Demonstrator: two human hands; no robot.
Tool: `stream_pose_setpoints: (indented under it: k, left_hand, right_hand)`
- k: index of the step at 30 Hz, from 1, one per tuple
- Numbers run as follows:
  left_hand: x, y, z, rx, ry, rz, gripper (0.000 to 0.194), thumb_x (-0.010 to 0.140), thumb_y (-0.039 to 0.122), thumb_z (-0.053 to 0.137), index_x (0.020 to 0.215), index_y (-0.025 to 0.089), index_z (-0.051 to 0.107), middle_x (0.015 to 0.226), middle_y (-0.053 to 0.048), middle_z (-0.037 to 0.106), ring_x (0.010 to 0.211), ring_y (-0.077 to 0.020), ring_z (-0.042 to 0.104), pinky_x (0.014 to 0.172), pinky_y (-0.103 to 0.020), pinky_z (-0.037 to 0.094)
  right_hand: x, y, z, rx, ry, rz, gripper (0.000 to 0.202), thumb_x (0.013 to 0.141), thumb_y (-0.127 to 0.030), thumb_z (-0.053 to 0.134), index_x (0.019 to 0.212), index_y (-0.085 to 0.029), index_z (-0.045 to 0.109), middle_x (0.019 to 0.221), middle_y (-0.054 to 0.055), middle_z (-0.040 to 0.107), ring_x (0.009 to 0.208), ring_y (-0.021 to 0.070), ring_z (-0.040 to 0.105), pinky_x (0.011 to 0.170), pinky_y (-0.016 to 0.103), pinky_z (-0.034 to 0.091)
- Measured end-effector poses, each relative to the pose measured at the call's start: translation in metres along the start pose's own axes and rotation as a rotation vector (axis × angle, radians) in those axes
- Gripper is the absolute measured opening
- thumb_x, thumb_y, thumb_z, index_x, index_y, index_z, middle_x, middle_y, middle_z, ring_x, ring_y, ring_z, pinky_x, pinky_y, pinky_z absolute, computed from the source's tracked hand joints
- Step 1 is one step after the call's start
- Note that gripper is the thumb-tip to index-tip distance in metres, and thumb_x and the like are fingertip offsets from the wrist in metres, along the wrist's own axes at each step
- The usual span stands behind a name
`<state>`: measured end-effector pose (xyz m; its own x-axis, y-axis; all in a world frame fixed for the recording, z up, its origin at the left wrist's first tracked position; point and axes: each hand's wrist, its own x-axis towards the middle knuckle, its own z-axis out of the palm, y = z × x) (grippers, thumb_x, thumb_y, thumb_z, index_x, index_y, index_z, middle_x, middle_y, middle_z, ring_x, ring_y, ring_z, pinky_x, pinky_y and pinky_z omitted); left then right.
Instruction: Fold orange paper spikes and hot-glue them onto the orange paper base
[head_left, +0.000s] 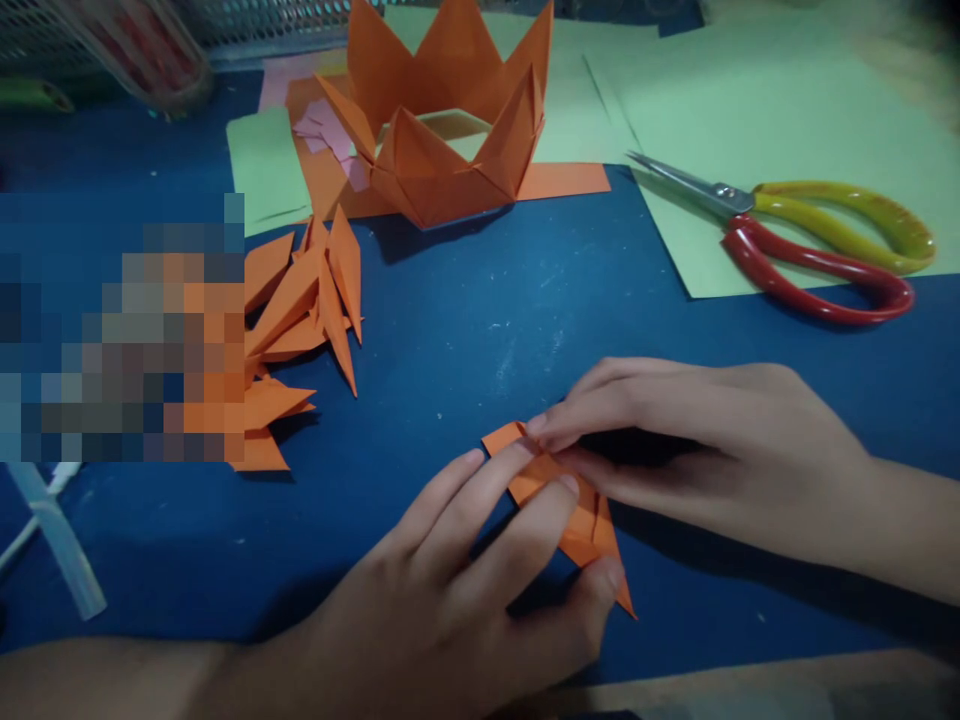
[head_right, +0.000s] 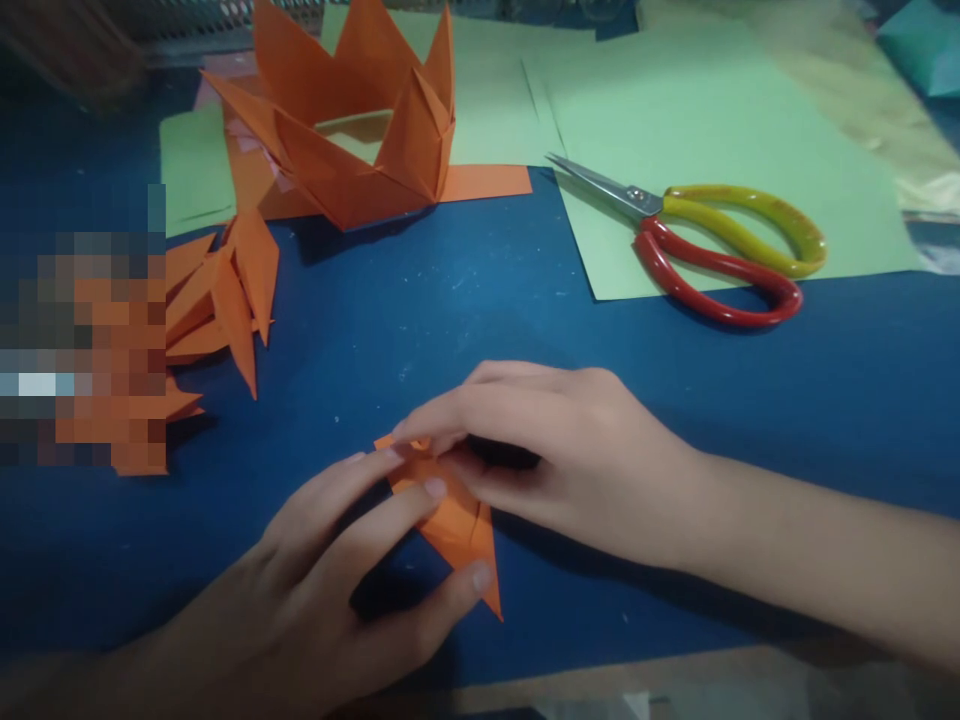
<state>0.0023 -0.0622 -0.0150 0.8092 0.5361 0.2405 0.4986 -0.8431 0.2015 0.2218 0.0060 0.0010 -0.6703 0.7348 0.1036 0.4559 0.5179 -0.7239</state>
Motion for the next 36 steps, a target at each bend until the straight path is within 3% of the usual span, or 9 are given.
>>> stream_pose_setpoints:
  k: [10,17,20,26,36]
  left_hand:
    - [-0.001,0.006,0.006,0.142,0.100,-0.102,0.058,0.082,0.057,0.056,0.133,0.031,0.045,0.136,-0.012,0.049,0.135,-0.0320,0.034,0.103,-0.043,0.037]
    - [0.001,0.005,-0.004,0.057,-0.094,-0.121,0.072,0.074,0.068,0.056,0.135,0.033,0.041,0.140,-0.011,0.045,0.137,-0.0341,0.029,0.103,-0.045,0.033]
    - [0.001,0.003,-0.006,0.045,-0.095,-0.121,0.073,0.073,0.067,0.058,0.136,0.034,0.040,0.141,-0.012,0.043,0.139,-0.0348,0.024,0.105,-0.045,0.029]
    - [0.001,0.001,-0.007,0.014,-0.151,-0.100,0.058,0.082,0.061,0.050,0.134,0.036,0.042,0.143,-0.012,0.040,0.140,-0.0279,0.025,0.109,-0.041,0.024]
    - [0.002,-0.001,-0.009,-0.049,-0.166,-0.122,0.064,0.076,0.064,0.056,0.133,0.040,0.042,0.145,-0.012,0.035,0.139,-0.0319,0.023,0.105,-0.045,0.031]
  right_hand:
    - [0.001,0.004,-0.003,0.021,-0.033,0.008,0.010,0.086,-0.024,0.054,0.090,-0.025,0.063,0.085,-0.003,0.069,0.075,0.0099,0.065,0.062,0.021,0.050]
    - [0.002,0.006,-0.004,0.000,-0.031,-0.040,0.009,0.086,-0.023,0.057,0.093,-0.025,0.061,0.086,-0.004,0.068,0.073,0.0077,0.063,0.060,0.019,0.048]
    - [0.002,0.007,-0.005,-0.004,-0.032,-0.056,0.007,0.086,-0.022,0.057,0.093,-0.024,0.061,0.086,-0.004,0.067,0.076,0.0065,0.063,0.063,0.017,0.048]
    - [0.002,0.011,-0.005,0.006,-0.048,-0.134,0.007,0.088,-0.022,0.056,0.094,-0.022,0.060,0.088,-0.003,0.067,0.080,0.0057,0.063,0.064,0.015,0.048]
    - [0.003,0.012,-0.006,-0.006,-0.050,-0.162,0.005,0.089,-0.021,0.055,0.092,-0.021,0.059,0.084,-0.003,0.066,0.080,0.0062,0.063,0.066,0.015,0.050]
